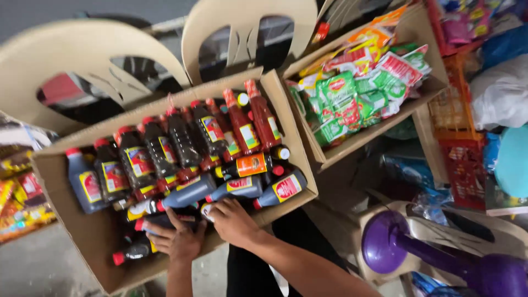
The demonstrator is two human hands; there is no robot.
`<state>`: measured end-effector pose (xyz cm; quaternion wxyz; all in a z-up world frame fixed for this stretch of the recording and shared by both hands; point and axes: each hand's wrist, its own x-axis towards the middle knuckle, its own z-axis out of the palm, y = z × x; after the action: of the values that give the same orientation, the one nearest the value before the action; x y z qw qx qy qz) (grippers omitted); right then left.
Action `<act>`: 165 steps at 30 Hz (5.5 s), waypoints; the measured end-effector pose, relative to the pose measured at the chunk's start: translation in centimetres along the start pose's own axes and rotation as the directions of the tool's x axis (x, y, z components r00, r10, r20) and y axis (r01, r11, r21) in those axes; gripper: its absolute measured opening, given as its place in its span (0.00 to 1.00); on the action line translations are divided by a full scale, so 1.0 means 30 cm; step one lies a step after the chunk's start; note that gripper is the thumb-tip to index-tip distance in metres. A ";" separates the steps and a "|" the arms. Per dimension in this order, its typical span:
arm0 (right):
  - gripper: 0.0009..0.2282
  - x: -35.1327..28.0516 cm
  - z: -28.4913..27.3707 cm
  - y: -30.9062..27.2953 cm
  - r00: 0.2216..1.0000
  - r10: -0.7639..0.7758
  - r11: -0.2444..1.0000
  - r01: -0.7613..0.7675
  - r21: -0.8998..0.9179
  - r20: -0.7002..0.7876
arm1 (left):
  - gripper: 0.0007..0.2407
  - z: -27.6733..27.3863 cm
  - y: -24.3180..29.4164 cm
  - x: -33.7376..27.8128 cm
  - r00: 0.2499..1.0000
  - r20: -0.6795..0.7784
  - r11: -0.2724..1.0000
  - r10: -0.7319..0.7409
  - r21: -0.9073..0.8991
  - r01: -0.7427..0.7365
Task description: Organizing and stocking condiment pouches, sauce bottles, and food packets from floor boxes onto retail shelves.
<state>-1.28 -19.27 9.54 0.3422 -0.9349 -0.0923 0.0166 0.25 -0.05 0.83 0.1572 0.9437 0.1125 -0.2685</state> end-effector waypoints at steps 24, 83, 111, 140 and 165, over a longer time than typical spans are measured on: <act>0.08 -0.315 -0.513 0.105 0.959 0.262 0.917 -0.212 0.339 -0.111 | 0.22 -0.078 0.096 -0.287 0.850 -0.382 0.831 0.362 -0.282 -0.480; 0.20 -0.320 -1.091 1.026 0.916 0.374 0.894 -0.398 0.207 0.149 | 0.14 0.487 1.467 -0.392 0.987 -0.143 0.696 0.073 -0.701 -0.154; 0.16 0.095 -0.154 -0.104 0.937 0.148 0.841 -0.288 0.459 0.317 | 0.17 -0.301 0.175 -0.390 0.983 -0.166 0.421 -0.079 -0.899 -0.118; 0.10 0.742 0.291 -0.692 0.974 0.223 0.810 -0.212 0.547 0.047 | 0.16 -0.819 -0.439 0.176 0.880 -0.472 0.339 -0.063 -0.839 -0.426; 0.10 0.862 0.619 -0.779 0.887 0.461 0.600 -0.321 0.733 0.012 | 0.11 -1.345 -0.109 1.676 0.721 -0.628 0.901 0.292 -0.071 -0.428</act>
<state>18.63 14.80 11.19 0.6736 -0.7202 0.1604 0.0422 60.06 23.83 5.34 0.2617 0.9604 -0.0021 0.0957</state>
